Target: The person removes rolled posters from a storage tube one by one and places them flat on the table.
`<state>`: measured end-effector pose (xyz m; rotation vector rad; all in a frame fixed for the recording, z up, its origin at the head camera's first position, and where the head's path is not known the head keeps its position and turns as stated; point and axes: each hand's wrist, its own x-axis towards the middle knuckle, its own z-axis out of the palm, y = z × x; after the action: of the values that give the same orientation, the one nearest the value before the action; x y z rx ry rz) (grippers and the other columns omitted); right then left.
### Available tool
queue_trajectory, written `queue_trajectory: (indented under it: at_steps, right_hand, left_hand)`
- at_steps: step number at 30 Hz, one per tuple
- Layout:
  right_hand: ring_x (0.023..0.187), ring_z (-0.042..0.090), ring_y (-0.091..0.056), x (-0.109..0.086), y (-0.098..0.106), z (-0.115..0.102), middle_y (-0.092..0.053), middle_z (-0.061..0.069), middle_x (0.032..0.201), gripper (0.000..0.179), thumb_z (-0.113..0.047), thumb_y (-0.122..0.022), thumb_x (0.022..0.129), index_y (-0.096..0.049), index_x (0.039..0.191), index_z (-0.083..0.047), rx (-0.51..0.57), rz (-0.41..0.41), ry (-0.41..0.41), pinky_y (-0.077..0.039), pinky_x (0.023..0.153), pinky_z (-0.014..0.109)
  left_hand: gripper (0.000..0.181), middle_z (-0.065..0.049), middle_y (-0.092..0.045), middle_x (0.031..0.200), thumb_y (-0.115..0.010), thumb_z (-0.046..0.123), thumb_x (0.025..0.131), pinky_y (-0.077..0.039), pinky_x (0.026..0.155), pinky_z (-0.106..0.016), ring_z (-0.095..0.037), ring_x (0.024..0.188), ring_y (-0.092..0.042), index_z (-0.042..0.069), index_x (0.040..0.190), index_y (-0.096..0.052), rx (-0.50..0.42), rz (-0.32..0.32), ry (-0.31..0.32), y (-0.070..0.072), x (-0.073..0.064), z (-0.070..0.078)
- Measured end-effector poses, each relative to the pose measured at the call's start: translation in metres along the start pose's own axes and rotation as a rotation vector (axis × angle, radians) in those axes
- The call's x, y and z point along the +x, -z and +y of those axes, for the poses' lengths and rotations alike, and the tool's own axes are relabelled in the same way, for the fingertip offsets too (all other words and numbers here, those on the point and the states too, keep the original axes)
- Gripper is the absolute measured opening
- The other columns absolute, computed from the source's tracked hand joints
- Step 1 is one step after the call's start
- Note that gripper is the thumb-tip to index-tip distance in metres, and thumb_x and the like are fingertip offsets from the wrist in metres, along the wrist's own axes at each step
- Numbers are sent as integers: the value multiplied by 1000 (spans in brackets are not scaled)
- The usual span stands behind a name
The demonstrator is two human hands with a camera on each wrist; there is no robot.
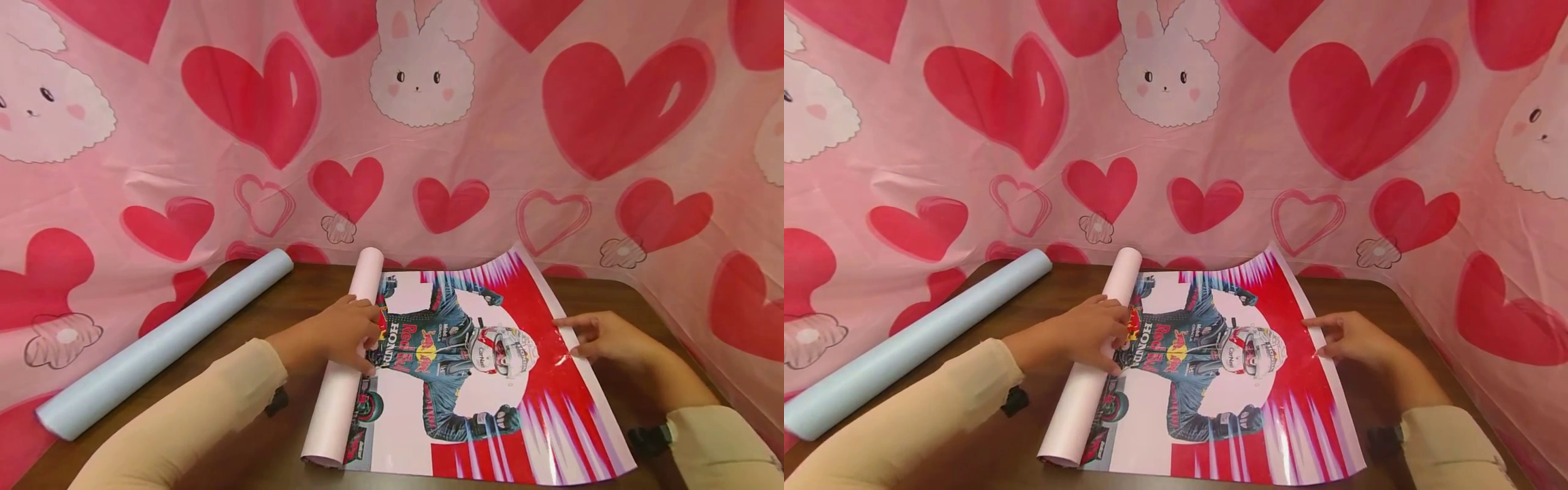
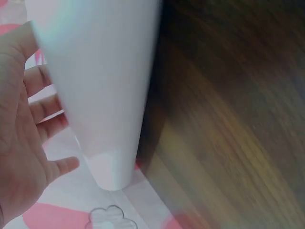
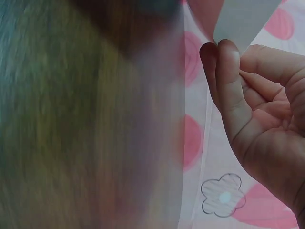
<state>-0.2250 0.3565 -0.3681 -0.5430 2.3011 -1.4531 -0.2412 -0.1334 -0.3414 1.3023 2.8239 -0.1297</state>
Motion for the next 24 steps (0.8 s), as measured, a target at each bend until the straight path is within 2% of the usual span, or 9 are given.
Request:
queue_trajectory:
  at_steps: [3,7,10,14,18,20,24]
  right_hand:
    - [84,34,-70,-4,4,0,-65,29,108,62,-1,-64,91,-30,138,19,-5,12,-10,-58,70,45]
    - [84,32,-70,-4,8,1,-65,30,109,63,-1,-65,90,-31,139,19,-25,27,-28,-58,71,44]
    - [83,30,-70,-4,12,2,-64,30,109,63,-1,-65,90,-31,138,20,-53,33,-40,-58,70,42]
    - [82,31,-71,-4,15,4,-66,29,105,64,-3,-65,91,-29,138,21,-79,17,-49,-58,70,41]
    - [83,31,-71,-6,16,5,-66,28,105,65,-5,-65,91,-28,138,21,-78,-13,-64,-58,71,41]
    - [84,31,-70,-6,16,6,-66,28,106,66,-5,-65,91,-28,139,21,-71,-30,-69,-58,71,41]
    - [86,31,-70,-7,20,10,-66,28,107,66,-2,-65,90,-26,139,20,-48,-80,-64,-58,72,42]
  left_hand:
    - [34,7,-61,103,-81,52,67,-29,106,-61,-17,110,-51,25,78,-63,-18,-8,13,1,-4,-5]
    - [19,3,-65,113,-76,35,72,-26,106,-65,-21,119,-51,23,86,-74,-27,-34,17,3,-11,-11]
    - [19,-1,-66,120,-70,28,74,-23,106,-67,-25,126,-48,23,91,-79,-24,-47,38,4,-16,-15]
    - [14,-1,-64,120,-72,38,77,-24,105,-68,-25,124,-48,25,79,-76,-2,-26,89,1,-23,-25]
    - [32,2,-63,113,-81,53,68,-29,101,-69,-25,114,-50,27,71,-63,-12,2,144,-4,-32,-34]
    - [36,2,-61,111,-83,53,64,-30,99,-70,-27,112,-50,27,76,-61,-25,3,177,-5,-35,-37]
    - [42,-5,-57,120,-84,39,62,-35,94,-67,-31,115,-48,25,99,-70,-60,-11,222,-5,-42,-43]
